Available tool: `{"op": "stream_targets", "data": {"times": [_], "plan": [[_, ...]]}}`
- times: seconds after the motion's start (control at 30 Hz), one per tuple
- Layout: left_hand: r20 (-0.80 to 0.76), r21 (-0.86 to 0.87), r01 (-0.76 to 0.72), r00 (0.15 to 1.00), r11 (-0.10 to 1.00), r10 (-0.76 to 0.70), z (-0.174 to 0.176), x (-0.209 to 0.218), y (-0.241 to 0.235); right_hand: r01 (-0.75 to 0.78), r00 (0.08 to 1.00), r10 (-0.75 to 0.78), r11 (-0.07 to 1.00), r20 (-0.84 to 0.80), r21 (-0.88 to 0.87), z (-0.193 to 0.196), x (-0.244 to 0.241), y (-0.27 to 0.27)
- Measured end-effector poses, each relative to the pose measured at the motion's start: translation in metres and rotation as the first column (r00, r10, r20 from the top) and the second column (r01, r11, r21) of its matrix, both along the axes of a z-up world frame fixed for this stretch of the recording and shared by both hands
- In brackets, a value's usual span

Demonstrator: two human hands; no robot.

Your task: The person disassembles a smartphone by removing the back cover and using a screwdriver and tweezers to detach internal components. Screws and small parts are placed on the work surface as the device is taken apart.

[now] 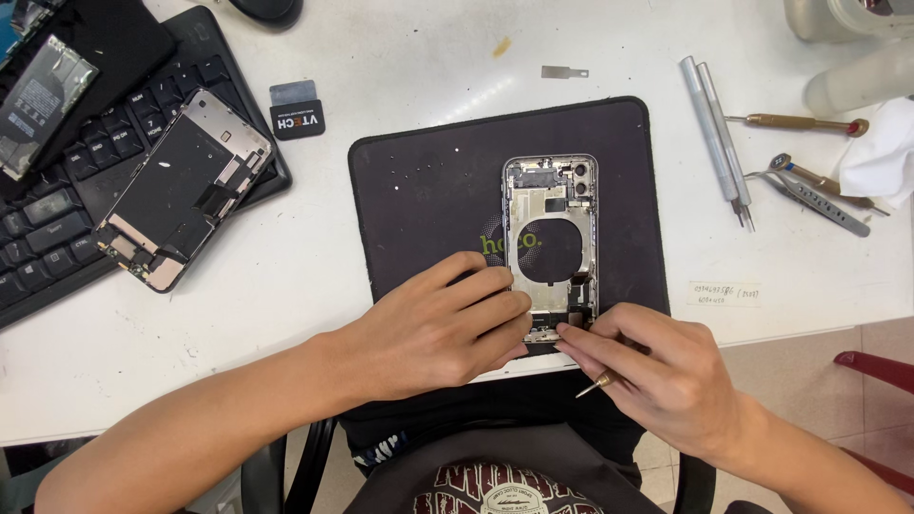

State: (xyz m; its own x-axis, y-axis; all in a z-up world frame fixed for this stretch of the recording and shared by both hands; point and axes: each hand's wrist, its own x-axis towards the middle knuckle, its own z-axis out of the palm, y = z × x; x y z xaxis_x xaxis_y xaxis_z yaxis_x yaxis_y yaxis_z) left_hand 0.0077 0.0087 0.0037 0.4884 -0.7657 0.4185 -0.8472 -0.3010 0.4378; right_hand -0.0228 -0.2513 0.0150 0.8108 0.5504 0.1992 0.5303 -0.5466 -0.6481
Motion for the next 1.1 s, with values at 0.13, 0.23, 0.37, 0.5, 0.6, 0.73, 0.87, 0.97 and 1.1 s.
{"op": "stream_targets", "data": {"times": [0.13, 0.23, 0.37, 0.5, 0.6, 0.73, 0.87, 0.97, 1.1], "plan": [[0.005, -0.013, -0.016, 1.000, 1.000, 0.016, 0.002, -0.009, -0.003, 0.031, 0.999, -0.031, 0.999, -0.011, 0.036, -0.004, -0.003, -0.003], [-0.004, 0.006, -0.037, 0.999, 0.999, 0.037, 0.006, -0.015, -0.005, 0.053, 0.998, -0.051, 0.996, -0.033, 0.069, -0.004, -0.003, -0.006], [-0.190, -0.052, -0.108, 0.977, 0.993, 0.097, 0.006, -0.019, -0.010, 0.074, 0.997, -0.071, 0.995, -0.038, 0.070, -0.005, -0.005, -0.006], [-0.325, -0.082, -0.181, 0.935, 0.980, 0.145, 0.007, -0.023, -0.016, 0.085, 0.996, -0.083, 0.994, -0.037, 0.070, -0.009, -0.007, -0.009], [-0.365, -0.056, -0.215, 0.913, 0.975, 0.180, 0.010, -0.026, -0.018, 0.094, 0.995, -0.091, 0.992, -0.034, 0.084, -0.011, -0.008, -0.009], [-0.462, -0.034, -0.229, 0.867, 0.973, 0.188, 0.009, -0.024, -0.018, 0.115, 0.992, -0.111, 0.991, -0.069, 0.068, -0.011, -0.008, -0.009], [-0.510, -0.048, -0.232, 0.842, 0.972, 0.176, 0.006, -0.022, -0.019, 0.122, 0.988, -0.115, 0.991, -0.104, 0.059, -0.011, -0.007, -0.007], [-0.487, -0.067, -0.208, 0.860, 0.976, 0.150, 0.006, -0.022, -0.018, 0.115, 0.990, -0.111, 0.993, -0.091, 0.040, -0.012, -0.009, -0.010], [-0.452, -0.133, -0.174, 0.887, 0.976, 0.097, 0.009, -0.021, -0.016, 0.107, 0.992, -0.102, 0.993, -0.074, 0.054, -0.010, -0.013, -0.013]]}}
